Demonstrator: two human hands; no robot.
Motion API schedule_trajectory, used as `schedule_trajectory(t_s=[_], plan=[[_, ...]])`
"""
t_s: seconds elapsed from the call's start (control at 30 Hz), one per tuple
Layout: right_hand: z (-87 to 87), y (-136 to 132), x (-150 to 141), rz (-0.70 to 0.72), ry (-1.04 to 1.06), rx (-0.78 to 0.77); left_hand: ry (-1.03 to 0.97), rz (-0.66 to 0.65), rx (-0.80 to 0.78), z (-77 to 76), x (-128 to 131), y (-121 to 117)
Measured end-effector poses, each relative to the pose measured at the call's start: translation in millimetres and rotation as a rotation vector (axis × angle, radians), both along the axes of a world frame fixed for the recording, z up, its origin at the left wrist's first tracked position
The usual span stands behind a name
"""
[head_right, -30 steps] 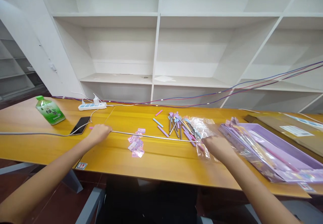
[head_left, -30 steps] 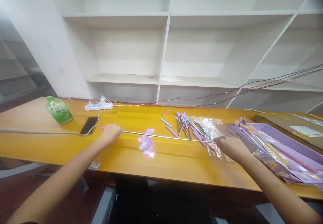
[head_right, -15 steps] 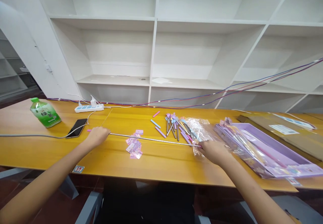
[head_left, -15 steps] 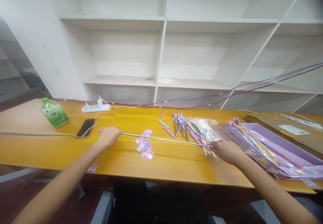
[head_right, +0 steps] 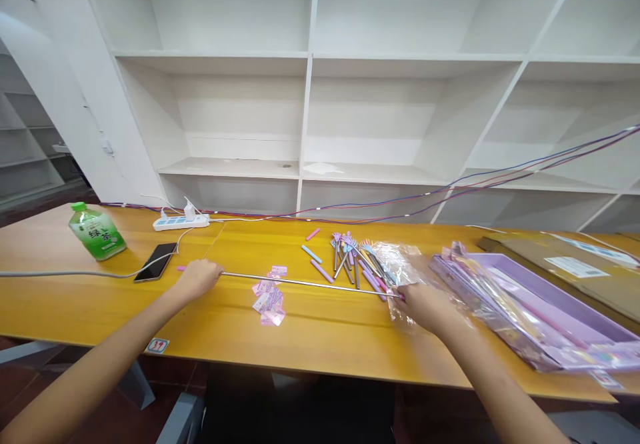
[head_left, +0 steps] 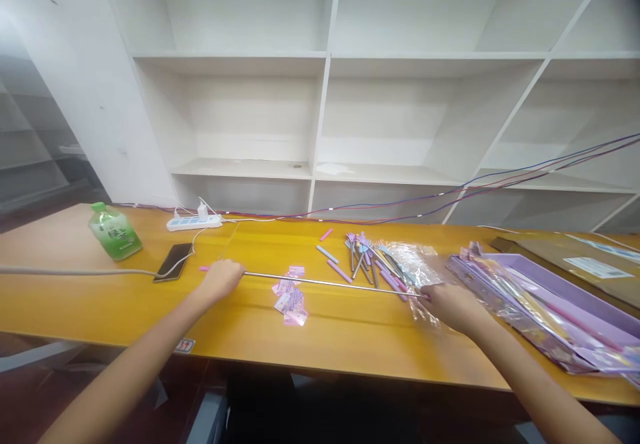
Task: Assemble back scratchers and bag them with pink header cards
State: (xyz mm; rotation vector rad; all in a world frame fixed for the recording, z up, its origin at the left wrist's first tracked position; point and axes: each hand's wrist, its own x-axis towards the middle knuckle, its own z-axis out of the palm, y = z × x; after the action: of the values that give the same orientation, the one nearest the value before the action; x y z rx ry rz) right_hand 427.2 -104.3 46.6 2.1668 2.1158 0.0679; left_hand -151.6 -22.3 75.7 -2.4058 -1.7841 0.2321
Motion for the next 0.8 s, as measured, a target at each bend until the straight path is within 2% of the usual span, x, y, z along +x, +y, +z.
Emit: schedule_trajectory(t_s=[0.07,0.13,0.2,0.3,0.4,0.5,0.63,0.8], plan=[[9.0,6.1,-8.3,-0.047,-0.002,0.022,-0.012,0.003,0.012,2.0,12.1,0.7],[16.9,14.9,-33.0,-0.053,0.005,0.055,-0.019,-0.021,0.012,3.6,38.8,0.1],[19.8,25.9,-76.6,-0.003,0.026,0.09,-0.041,-0.081,0.001,3.7,80.6,-2.0],[14.1,40.1,-159.9,0.097,0.066,0.125,-0.087,-0.162,-0.017,0.4,152.3,-6.2],[4.5,44.5,-220.9,0.123,0.098,0.21,-0.104,-0.2,-0.035,-4.3,196.7,-9.9],[-3.0,42.4,-237.7,0.146,0.124,0.206,-0.091,-0.218,-0.048,-7.8,201.2,-13.9],[-12.0,40.9,-231.1,0.179,0.135,0.168,-0.055,-0.222,-0.059,-13.2,190.0,-17.9],[-17.7,39.9,-233.6,0.222,0.107,0.187,-0.042,-0.207,-0.049,-24.1,191.9,-15.5]])
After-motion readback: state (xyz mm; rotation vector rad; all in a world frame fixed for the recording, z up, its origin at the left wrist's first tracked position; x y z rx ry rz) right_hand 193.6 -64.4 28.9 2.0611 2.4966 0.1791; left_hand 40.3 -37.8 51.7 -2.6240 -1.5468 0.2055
